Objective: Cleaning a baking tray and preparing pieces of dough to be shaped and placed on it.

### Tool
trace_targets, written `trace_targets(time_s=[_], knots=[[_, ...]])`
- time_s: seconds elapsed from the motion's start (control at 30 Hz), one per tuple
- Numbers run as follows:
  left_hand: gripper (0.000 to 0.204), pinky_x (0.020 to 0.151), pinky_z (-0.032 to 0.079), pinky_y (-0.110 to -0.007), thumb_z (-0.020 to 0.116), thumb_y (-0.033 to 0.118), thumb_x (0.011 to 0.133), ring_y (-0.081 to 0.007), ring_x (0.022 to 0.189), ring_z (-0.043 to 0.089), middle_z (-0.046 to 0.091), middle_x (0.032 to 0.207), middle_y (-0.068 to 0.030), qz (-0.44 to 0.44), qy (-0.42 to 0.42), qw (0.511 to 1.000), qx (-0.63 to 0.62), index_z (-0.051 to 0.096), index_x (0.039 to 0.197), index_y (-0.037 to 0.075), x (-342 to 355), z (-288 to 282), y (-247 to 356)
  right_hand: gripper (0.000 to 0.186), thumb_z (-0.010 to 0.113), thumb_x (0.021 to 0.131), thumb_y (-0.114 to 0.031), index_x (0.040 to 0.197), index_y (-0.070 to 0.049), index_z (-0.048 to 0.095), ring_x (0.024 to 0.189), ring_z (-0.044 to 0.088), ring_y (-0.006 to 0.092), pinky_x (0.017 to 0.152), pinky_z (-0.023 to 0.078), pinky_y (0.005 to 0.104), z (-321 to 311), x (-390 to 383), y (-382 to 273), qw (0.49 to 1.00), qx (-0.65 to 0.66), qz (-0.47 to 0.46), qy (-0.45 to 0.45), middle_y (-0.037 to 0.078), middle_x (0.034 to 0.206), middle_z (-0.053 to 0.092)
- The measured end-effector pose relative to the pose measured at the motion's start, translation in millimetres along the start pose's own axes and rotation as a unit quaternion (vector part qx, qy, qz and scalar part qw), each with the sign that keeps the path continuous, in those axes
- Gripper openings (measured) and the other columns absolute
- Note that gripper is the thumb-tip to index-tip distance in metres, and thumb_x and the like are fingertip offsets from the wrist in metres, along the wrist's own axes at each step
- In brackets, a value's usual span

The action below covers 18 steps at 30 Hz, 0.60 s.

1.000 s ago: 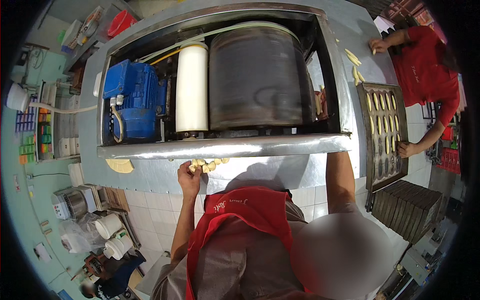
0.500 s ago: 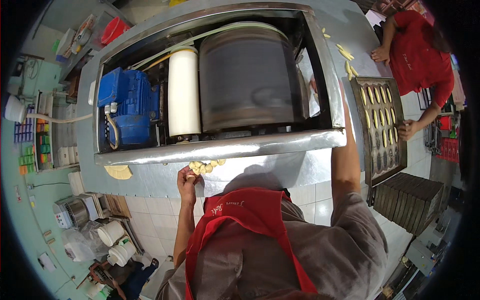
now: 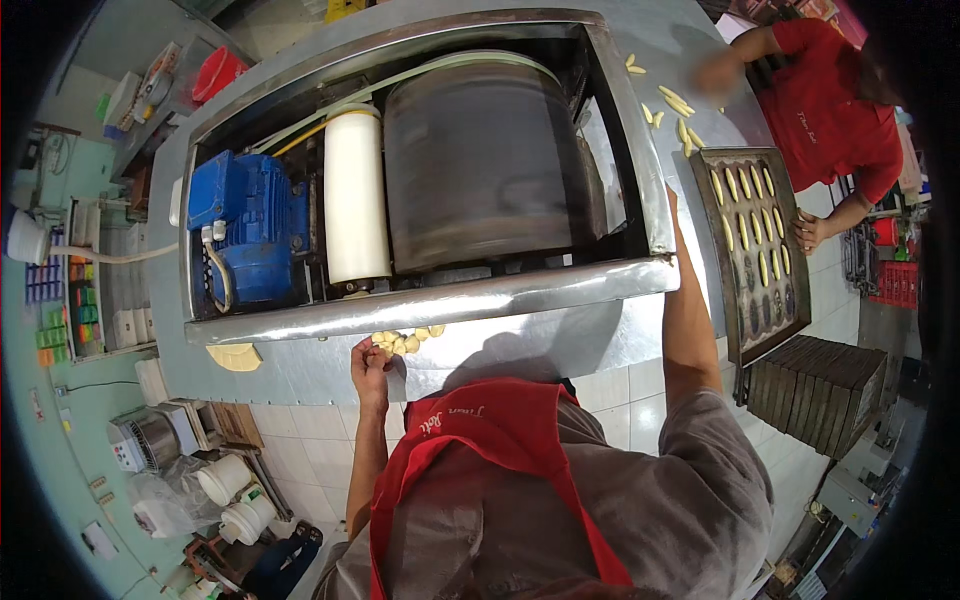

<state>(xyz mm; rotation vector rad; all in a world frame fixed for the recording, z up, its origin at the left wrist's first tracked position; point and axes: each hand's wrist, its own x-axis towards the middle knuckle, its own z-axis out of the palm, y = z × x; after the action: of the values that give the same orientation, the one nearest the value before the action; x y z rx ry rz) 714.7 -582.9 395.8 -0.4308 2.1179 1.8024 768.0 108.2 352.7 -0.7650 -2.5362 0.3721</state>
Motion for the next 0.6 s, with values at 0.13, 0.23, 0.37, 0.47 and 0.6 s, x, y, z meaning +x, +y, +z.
trace_targets(time_s=[0.13,0.23,0.37,0.47,0.6], knots=[[0.033,0.075,0.055,-0.031,0.067,0.018,0.101,-0.0144,0.089,0.065,0.066,0.107,-0.003,0.003,-0.011,1.0,0.006,0.06,0.13,0.006,-6,-7,-1,0.023,0.081,0.091,-0.023,0.095,-0.006,0.066,0.071,0.065,0.0215,0.064,0.053,0.0375,-28,49,-14,0.835,0.429,0.319,-0.131,0.005,0.082,0.069],[0.032,0.076,0.055,-0.03,0.067,0.017,0.101,-0.0144,0.09,0.066,0.066,0.107,-0.003,-0.002,-0.046,0.999,-0.007,0.06,0.13,0.007,3,-5,-5,0.022,0.075,0.098,-0.014,0.115,-0.003,0.064,0.087,0.069,0.0182,0.07,0.056,0.0309,-65,105,26,0.726,0.634,0.26,-0.061,0.009,0.103,0.071],[0.036,0.075,0.053,-0.028,0.066,0.014,0.1,-0.0121,0.087,0.062,0.065,0.105,-0.0021,-0.007,-0.037,0.999,-0.025,0.058,0.134,0.005,-5,-17,-14,0.09,0.077,0.094,-0.006,0.162,-0.002,0.02,0.107,0.069,0.0291,0.081,0.063,0.0396,-81,148,-13,0.757,0.578,0.288,0.098,0.02,0.131,0.063],[0.043,0.073,0.051,-0.027,0.069,0.01,0.098,-0.0098,0.085,0.059,0.064,0.103,-0.0014,-0.001,-0.009,0.999,-0.032,0.056,0.138,0.004,-21,-21,-13,0.08,0.077,0.093,-0.013,0.158,0.003,0.032,0.097,0.07,0.0264,0.078,0.062,0.0397,-66,124,-29,0.879,0.364,0.304,0.052,0.017,0.113,0.07],[0.053,0.073,0.05,-0.026,0.077,0.009,0.093,-0.0108,0.085,0.06,0.065,0.103,-0.0025,0.065,-0.076,0.995,0.021,0.054,0.141,0.002,11,8,-12,0.057,0.074,0.093,-0.022,0.14,0.005,0.058,0.089,0.072,0.0243,0.086,0.059,0.039,-48,-8,113,0.971,0.173,0.145,0.08,0.011,0.1,0.075]])
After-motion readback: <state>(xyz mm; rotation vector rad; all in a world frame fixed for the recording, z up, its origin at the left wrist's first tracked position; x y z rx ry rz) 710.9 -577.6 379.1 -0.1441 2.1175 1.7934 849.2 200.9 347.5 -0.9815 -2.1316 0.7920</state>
